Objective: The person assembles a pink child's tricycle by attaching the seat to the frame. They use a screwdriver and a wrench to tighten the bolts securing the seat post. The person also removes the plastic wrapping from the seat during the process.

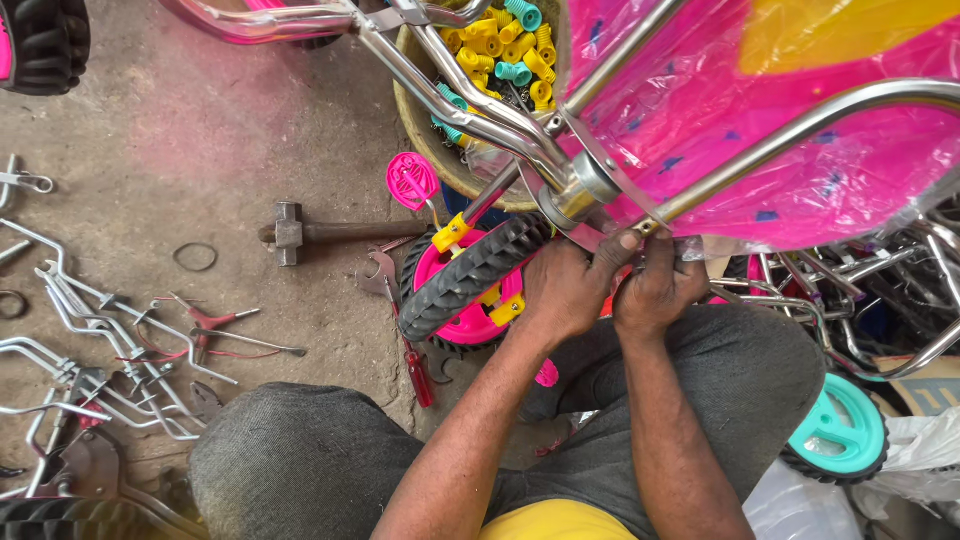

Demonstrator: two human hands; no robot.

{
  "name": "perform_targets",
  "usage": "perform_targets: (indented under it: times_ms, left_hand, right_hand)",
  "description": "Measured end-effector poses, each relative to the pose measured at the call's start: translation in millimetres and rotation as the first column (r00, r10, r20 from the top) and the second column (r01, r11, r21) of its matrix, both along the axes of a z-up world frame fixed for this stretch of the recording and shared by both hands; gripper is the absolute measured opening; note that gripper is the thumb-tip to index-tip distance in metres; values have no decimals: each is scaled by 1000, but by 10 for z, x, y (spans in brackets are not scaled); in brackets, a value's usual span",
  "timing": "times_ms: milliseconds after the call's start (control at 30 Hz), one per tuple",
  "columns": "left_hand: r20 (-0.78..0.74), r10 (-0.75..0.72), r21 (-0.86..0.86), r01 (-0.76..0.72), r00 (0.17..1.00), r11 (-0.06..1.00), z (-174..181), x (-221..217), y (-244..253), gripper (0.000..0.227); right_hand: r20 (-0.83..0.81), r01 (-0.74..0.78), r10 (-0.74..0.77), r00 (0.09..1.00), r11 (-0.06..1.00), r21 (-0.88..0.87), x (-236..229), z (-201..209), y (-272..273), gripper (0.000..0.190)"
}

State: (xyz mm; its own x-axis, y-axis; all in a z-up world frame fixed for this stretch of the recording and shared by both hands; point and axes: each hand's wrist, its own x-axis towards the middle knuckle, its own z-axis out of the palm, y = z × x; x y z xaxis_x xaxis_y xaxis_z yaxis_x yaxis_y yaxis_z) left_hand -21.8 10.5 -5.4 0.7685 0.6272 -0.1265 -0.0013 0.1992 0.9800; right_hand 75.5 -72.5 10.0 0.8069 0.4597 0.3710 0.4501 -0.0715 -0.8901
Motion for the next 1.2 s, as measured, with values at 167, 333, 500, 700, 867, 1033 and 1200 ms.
perform_targets:
  times_ms: [167, 333, 500, 700, 867, 1033, 1200]
  left_hand:
    - [-71, -6, 18, 7, 997, 1000, 16, -32, 5, 70]
    - [-67, 23, 18, -22, 997, 1000, 24, -41, -13, 69]
    - [-115, -1, -89, -9, 993, 996, -31, -39, 6, 71]
    - [188, 100, -293, -41, 977, 955, -141, -43, -9, 55]
    - [264, 154, -572, 26, 952, 820, -130, -125, 91, 40]
    - [283, 119, -528, 51, 952, 848, -29, -312, 261, 47]
    - [355, 156, -599, 96, 922, 795, 4, -423, 330, 46]
  right_hand:
    - [131, -9, 27, 991, 991, -134, 33, -21, -40, 14]
    - [553, 171, 36, 833, 932, -319, 40, 17, -39, 23]
    - [403, 30, 97, 910, 955, -297, 32, 124, -21, 26]
    - [328, -159, 281, 902, 922, -353, 34, 396, -51, 21]
    - [368, -153, 242, 898, 955, -253, -78, 485, 80, 16]
    - [515, -43, 146, 845, 977, -207, -146, 632, 274, 29]
    - [434, -166, 207, 877, 978, -129, -380, 805, 401, 20]
